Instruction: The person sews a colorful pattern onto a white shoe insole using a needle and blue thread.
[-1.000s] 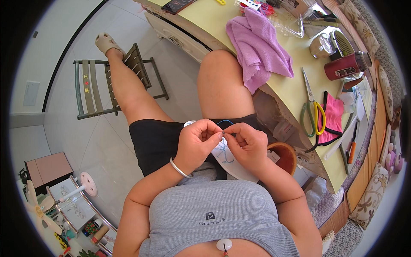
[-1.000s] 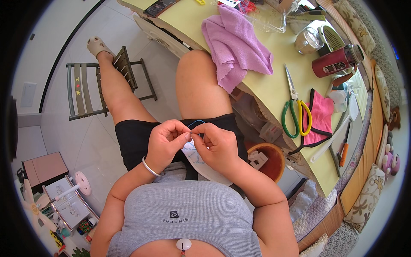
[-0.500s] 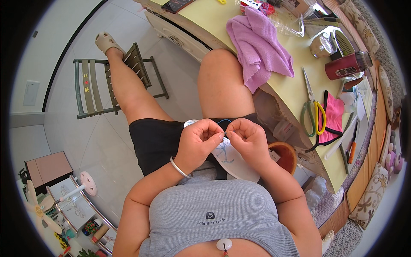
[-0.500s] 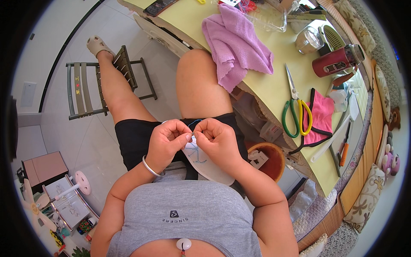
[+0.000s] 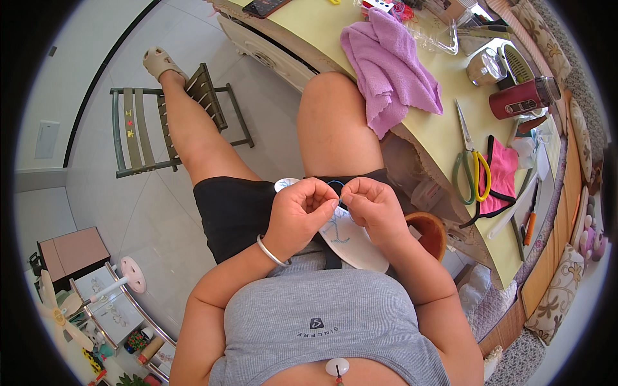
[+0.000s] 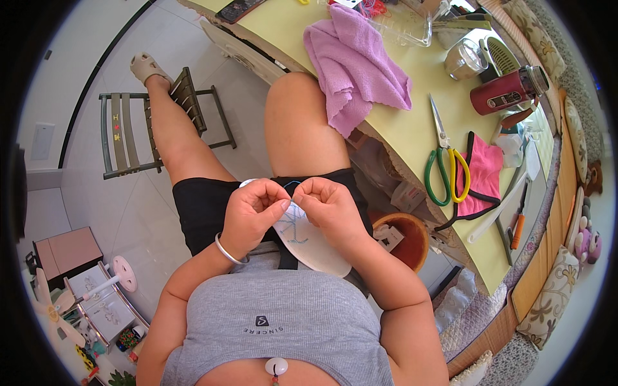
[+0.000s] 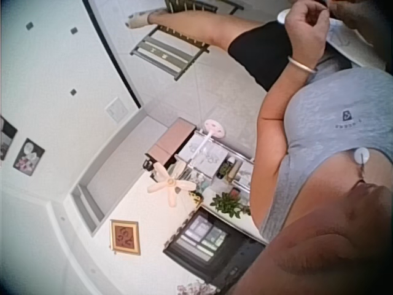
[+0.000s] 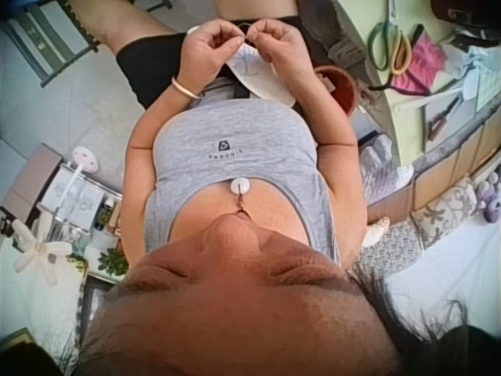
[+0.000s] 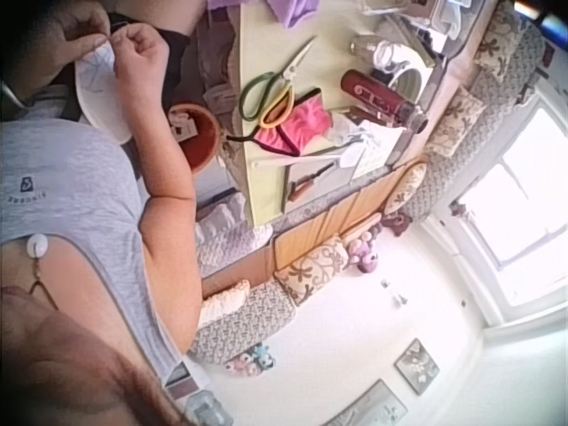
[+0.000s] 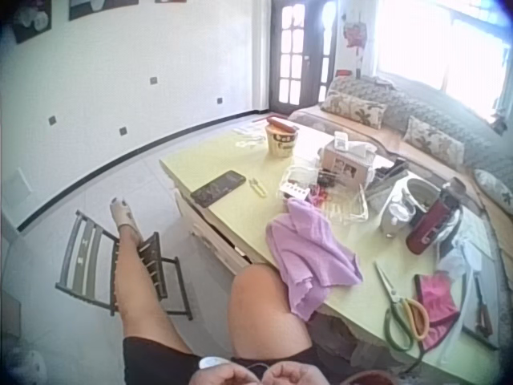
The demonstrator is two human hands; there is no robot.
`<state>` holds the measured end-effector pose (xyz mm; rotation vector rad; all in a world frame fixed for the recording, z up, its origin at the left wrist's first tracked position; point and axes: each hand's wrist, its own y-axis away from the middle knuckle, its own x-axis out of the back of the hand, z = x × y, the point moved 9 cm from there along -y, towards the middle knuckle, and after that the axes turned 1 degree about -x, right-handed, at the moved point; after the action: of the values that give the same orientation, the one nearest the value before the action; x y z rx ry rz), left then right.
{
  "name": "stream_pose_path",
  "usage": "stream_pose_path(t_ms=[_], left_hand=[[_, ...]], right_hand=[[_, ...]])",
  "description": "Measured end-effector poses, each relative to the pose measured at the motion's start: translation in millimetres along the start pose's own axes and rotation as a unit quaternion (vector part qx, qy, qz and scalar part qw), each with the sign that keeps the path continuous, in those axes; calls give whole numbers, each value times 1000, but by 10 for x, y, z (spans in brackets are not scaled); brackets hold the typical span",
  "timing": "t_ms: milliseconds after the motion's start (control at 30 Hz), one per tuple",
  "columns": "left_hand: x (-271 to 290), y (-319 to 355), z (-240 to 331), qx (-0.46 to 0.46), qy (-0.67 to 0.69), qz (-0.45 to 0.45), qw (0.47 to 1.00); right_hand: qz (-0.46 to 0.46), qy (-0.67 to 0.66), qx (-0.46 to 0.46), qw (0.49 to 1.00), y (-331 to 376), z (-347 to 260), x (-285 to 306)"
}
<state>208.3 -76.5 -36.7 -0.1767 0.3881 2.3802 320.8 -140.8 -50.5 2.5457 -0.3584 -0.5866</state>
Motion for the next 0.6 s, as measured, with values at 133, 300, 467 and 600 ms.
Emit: stream_pose_path(t_ms=[133,300,467,600], left_hand=[[12,-3,-30,22,13,-3,1000],[21,-9,-83,57,48,-11,997],[30,-9,-119,68,69,-11,995],[33,-10,-131,66,73,-10,995]], right_hand=[[3,-8,2,1000,-5,4,3],[17,5,18,1000,4,-41,12],[0,45,63,997,15,-64,-7],[11,81,108,991,30,-108,-5]])
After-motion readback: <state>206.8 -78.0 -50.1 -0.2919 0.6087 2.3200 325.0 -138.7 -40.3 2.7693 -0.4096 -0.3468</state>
